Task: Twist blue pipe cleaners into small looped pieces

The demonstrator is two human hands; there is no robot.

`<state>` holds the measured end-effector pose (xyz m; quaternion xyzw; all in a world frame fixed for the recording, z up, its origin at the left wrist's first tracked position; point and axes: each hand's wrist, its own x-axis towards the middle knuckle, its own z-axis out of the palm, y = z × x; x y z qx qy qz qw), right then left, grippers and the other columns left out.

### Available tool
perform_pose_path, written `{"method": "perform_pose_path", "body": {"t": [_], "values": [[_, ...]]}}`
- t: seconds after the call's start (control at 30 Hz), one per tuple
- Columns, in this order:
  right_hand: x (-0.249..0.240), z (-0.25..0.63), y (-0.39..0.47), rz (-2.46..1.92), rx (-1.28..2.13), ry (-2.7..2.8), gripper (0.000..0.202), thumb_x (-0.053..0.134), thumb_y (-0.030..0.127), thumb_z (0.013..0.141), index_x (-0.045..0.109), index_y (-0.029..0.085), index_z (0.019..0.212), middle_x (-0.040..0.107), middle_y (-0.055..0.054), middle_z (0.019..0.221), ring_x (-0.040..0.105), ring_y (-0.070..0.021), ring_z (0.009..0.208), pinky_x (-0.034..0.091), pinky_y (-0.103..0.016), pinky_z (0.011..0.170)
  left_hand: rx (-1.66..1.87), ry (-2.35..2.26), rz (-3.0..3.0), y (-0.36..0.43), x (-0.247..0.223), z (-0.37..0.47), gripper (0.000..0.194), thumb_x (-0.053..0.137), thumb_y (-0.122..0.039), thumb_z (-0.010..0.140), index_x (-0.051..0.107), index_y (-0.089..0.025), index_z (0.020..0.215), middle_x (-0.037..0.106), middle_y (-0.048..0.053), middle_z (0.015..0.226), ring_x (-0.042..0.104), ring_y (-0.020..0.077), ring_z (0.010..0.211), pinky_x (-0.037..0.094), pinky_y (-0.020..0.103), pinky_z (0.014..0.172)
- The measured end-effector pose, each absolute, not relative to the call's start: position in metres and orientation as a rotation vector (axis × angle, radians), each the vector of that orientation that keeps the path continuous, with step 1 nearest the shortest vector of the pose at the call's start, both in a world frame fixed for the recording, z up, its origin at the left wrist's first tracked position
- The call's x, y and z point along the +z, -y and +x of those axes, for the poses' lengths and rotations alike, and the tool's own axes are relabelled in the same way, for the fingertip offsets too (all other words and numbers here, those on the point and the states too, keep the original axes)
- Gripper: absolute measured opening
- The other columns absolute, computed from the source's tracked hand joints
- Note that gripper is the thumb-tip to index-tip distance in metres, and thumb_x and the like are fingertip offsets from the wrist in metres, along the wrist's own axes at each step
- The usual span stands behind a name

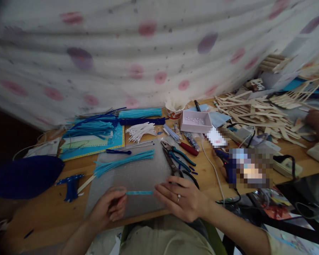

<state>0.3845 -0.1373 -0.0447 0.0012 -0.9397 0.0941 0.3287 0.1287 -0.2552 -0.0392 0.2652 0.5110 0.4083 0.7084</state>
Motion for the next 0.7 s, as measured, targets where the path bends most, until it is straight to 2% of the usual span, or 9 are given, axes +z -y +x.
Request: {"method": "perform_pose_path", "body": {"t": [0.07,0.13,0.2,0.23,0.33,0.4,0.5,0.6,0.7], "values": [[-0.047,0.385,0.135,0.003,0.243,2.476,0.043,0.048,0.013,0.095,0.049,0.014,0.138,0.07,-0.014,0.12,0.068,-0.0215,0.108,0.049,-0.04,0.101,0.863,-1.069,0.509,0.246,-0.044,0.131,0.043,0.058,-0.052,0.073,0.035,-0.024,0.05,0.016,-0.013,0.036,0.011,0.006,0.029,0.016,0.023,0.03],[-0.049,0.381,0.133,-0.206,0.542,2.436,0.033,0.048,0.017,0.096,0.06,0.019,0.126,0.075,-0.011,0.112,0.07,-0.0204,0.102,0.052,-0.039,0.097,0.891,-1.08,0.524,0.241,-0.045,0.133,0.042,0.059,-0.053,0.072,0.036,-0.024,0.051,0.017,-0.012,0.037,0.013,0.0062,0.03,0.018,0.022,0.032],[-0.05,0.374,0.132,-0.516,1.086,2.286,0.022,0.053,0.029,0.095,0.068,0.019,0.108,0.078,-0.009,0.096,0.073,-0.0189,0.087,0.057,-0.034,0.083,0.975,-1.15,0.61,0.242,-0.04,0.132,0.041,0.059,-0.051,0.076,0.04,-0.022,0.054,0.025,-0.01,0.041,0.022,0.0066,0.035,0.023,0.022,0.038],[-0.052,0.371,0.131,-0.646,1.41,2.149,0.025,0.057,0.037,0.093,0.069,0.017,0.1,0.078,-0.008,0.088,0.074,-0.0179,0.078,0.058,-0.031,0.074,1.0,-1.216,0.73,0.243,-0.036,0.132,0.041,0.058,-0.049,0.079,0.042,-0.021,0.055,0.031,-0.009,0.043,0.028,0.0072,0.038,0.025,0.022,0.042],[-0.058,0.364,0.131,-0.826,2.26,1.576,0.049,0.056,0.06,0.085,0.068,0.013,0.088,0.075,-0.007,0.07,0.069,-0.014,0.055,0.056,-0.025,0.056,0.973,-1.424,1.323,0.249,-0.019,0.129,0.037,0.05,-0.036,0.091,0.048,-0.019,0.058,0.046,-0.003,0.055,0.044,0.0114,0.054,0.033,0.025,0.057],[-0.063,0.363,0.131,-0.863,2.559,1.266,0.058,0.051,0.066,0.085,0.067,0.011,0.081,0.071,-0.005,0.059,0.066,-0.0126,0.046,0.055,-0.023,0.049,0.912,-1.434,1.67,0.25,-0.01,0.127,0.032,0.045,-0.029,0.093,0.051,-0.02,0.063,0.051,-0.001,0.061,0.05,0.0144,0.062,0.036,0.027,0.065],[-0.068,0.366,0.13,-0.86,2.79,1.061,0.064,0.045,0.069,0.086,0.066,0.011,0.07,0.064,-0.002,0.046,0.059,-0.0106,0.035,0.052,-0.02,0.038,0.844,-1.352,1.987,0.248,-0.005,0.125,0.026,0.041,-0.019,0.093,0.05,-0.021,0.068,0.051,0.0,0.062,0.049,0.0148,0.062,0.035,0.028,0.064],[-0.067,0.367,0.128,-0.803,2.842,1.054,0.055,0.058,0.062,0.083,0.066,0.01,0.068,0.063,-0.001,0.043,0.056,-0.0093,0.031,0.05,-0.018,0.033,0.808,-1.323,2.136,0.248,-0.008,0.124,0.025,0.041,-0.014,0.09,0.047,-0.021,0.067,0.048,-0.001,0.059,0.045,0.0141,0.058,0.032,0.028,0.059],[-0.063,0.366,0.126,-0.805,2.821,1.125,0.049,0.067,0.057,0.079,0.068,0.009,0.071,0.066,-0.003,0.047,0.059,-0.0103,0.033,0.052,-0.018,0.034,0.765,-1.303,2.187,0.251,-0.012,0.122,0.025,0.041,-0.015,0.091,0.049,-0.021,0.067,0.051,0.0,0.06,0.047,0.015,0.06,0.033,0.028,0.06]]}}
